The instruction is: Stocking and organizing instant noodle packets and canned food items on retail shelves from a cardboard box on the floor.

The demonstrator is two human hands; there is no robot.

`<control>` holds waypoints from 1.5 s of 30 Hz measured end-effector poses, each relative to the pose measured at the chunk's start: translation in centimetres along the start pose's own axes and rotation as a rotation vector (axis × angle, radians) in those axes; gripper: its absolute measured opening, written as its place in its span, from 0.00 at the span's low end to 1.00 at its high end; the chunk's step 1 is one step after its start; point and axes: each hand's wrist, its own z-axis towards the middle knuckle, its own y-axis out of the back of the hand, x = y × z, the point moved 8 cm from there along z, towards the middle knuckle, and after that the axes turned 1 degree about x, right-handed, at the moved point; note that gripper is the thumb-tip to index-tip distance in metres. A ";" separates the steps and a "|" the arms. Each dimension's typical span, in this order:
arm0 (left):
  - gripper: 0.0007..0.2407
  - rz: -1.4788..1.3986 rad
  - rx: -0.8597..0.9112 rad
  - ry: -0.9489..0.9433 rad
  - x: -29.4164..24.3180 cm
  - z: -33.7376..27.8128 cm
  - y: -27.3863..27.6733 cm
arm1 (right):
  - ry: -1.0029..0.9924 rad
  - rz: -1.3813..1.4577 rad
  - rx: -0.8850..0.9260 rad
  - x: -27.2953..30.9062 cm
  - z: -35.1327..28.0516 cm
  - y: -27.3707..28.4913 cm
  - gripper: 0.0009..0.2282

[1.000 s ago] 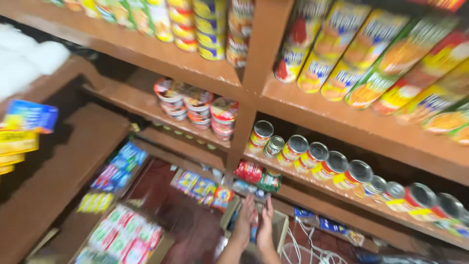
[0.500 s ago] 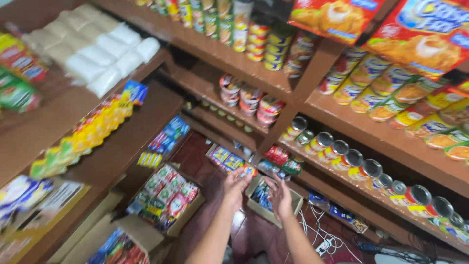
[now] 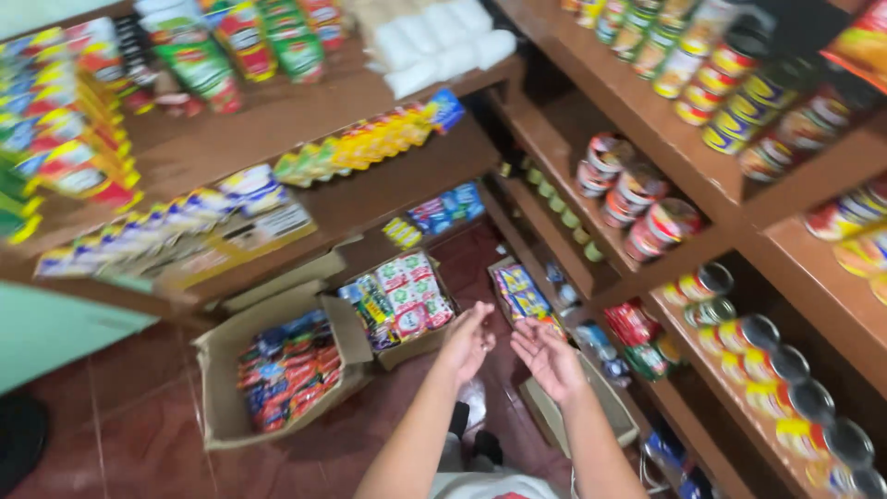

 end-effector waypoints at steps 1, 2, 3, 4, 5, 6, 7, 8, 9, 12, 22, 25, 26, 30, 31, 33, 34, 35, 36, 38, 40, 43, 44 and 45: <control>0.10 -0.014 -0.013 -0.023 -0.7 0.0 1.0 | -0.020 -0.014 0.017 -0.3 0.8 0.0 0.17; 0.09 -0.045 -0.066 -0.032 -0.6 -0.6 2.5 | -0.070 -0.110 0.036 -1.2 1.0 0.3 0.16; 0.10 -0.077 -0.119 -0.042 -0.5 -1.2 4.1 | -0.120 -0.206 0.057 -2.2 1.2 0.7 0.16; 0.10 -0.096 -0.137 -0.058 -0.5 -2.0 4.9 | -0.144 -0.220 0.069 -2.6 0.9 -0.1 0.16; 0.10 -0.146 -0.136 -0.086 -0.5 -2.8 5.6 | -0.189 -0.270 0.080 -3.2 0.4 -0.9 0.13; 0.11 -0.194 -0.132 -0.117 -0.9 -3.5 6.3 | -0.231 -0.320 0.094 -3.8 0.2 -1.9 0.11; 0.11 -0.210 -0.146 -0.136 -1.1 -4.5 6.6 | -0.252 -0.334 0.108 -4.4 -0.1 -3.6 0.11; 0.12 -0.211 -0.147 -0.139 -1.0 -5.5 6.6 | -0.240 -0.372 0.067 -4.5 -0.4 -4.8 0.12; 0.14 -0.213 -0.148 -0.142 -1.0 -6.4 6.7 | -0.226 -0.410 0.028 -4.7 -0.8 -6.0 0.15; 0.16 -0.268 -0.206 -0.169 -0.6 -8.6 8.3 | -0.190 -0.322 0.118 -6.8 -0.1 -7.2 0.27; 0.18 -0.389 -0.276 -0.438 -4.9 -16.4 10.5 | -0.243 -0.112 0.388 -10.4 -1.7 -12.3 0.22; 0.17 -0.268 -0.368 -0.384 -5.3 -18.1 10.2 | -0.198 -0.115 0.313 -12.0 -1.3 -13.0 0.20; 0.16 -0.186 -0.372 -0.381 -4.6 -18.0 10.7 | -0.217 -0.053 0.323 -12.5 -1.9 -14.3 0.21; 0.14 -0.110 -0.388 -0.402 -2.4 -17.0 14.8 | -0.261 0.068 0.374 -15.9 -2.5 -16.2 0.25; 0.14 -0.116 -0.393 -0.402 -2.4 -17.4 15.9 | -0.267 0.065 0.372 -16.9 -2.7 -16.9 0.25; 0.10 -0.220 -0.428 -0.428 -2.6 -18.2 18.4 | -0.294 0.048 0.359 -18.8 -3.5 -18.1 0.27; 0.10 -0.225 -0.426 -0.424 -2.9 -19.1 19.1 | -0.293 0.044 0.354 -19.6 -4.0 -18.5 0.27; 0.10 -0.316 -0.442 -0.400 -3.0 -20.0 20.1 | -0.304 0.035 0.339 -20.5 -4.5 -19.0 0.28; 0.12 -0.406 -0.456 -0.381 -3.4 -20.8 21.1 | -0.315 0.025 0.330 -21.5 -4.7 -19.8 0.28; 0.16 -0.509 -0.429 -0.351 -3.9 -22.4 23.7 | -0.321 0.044 0.322 -23.3 -5.1 -20.3 0.28; 0.21 -0.607 -0.404 -0.317 -4.8 -24.3 25.9 | -0.328 0.068 0.311 -25.1 -5.6 -21.1 0.29; 0.26 -0.701 -0.341 -0.330 -6.7 -27.4 28.8 | -0.309 0.095 0.275 -27.5 -6.0 -22.2 0.30; 0.26 -0.705 -0.308 -0.370 -7.4 -28.1 30.0 | -0.303 0.139 0.282 -28.4 -6.0 -22.4 0.30; 0.26 -0.708 -0.274 -0.410 -8.1 -28.9 31.3 | -0.296 0.183 0.289 -29.2 -6.0 -22.6 0.30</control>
